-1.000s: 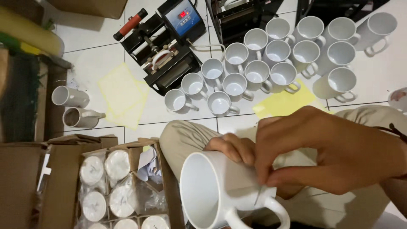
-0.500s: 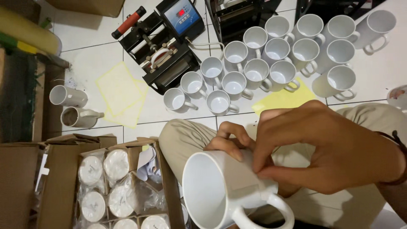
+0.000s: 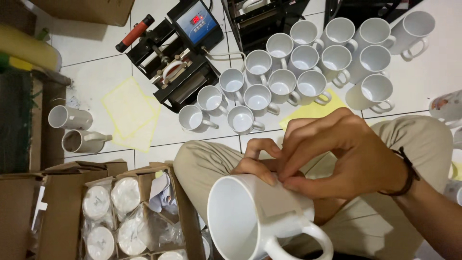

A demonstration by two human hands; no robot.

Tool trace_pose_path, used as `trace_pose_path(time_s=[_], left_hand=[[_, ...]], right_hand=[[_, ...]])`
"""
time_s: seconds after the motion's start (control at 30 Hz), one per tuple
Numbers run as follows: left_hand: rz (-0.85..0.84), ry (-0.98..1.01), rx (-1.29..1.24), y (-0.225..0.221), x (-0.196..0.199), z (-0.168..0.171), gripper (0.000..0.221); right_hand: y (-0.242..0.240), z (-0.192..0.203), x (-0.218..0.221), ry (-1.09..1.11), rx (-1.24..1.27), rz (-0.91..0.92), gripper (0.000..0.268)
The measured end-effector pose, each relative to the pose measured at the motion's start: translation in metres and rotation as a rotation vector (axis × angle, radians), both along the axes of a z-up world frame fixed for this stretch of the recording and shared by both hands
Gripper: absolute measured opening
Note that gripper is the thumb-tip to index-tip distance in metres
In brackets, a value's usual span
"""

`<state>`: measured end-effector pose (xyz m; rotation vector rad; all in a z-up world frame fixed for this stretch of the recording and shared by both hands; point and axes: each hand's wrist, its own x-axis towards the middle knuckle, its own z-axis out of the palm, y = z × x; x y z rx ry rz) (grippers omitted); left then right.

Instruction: The person prepares mugs for a heat press by applying transfer papers with adhesive, then placing the mugs into the heat press machines and removing the transfer papers after the printing process is complete.

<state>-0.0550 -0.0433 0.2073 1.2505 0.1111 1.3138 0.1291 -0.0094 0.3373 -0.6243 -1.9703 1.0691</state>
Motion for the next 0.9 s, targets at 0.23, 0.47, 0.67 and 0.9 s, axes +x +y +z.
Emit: trace_pose_path(time_s=[0.23,0.47,0.67,0.9], left_hand=[[-0.134,-0.175,-0.047,-0.002,0.012,0.011,0.028],[-0.596,0.009,-0.544,0.027,-0.030,-0.043,0.020],[0.222,-0.454,-0.056,-0.008,0.092,-0.010,0.075],[-0.185,-0.372,-0.332,0.007,0.129,-0.050,0.096]], right_hand=[[-0.014,-0.015,0.009,0.025,-0.005,-0.088,0.020],[-0.024,-0.011,0.015,-0.022,0.064,-0.139,0.051],[-0.025,-0.032,0.048,0.025,-0.056,-0.237,0.042],[0.011,-0.090,0.153,-0.008,-0.208,-0.377,0.048]])
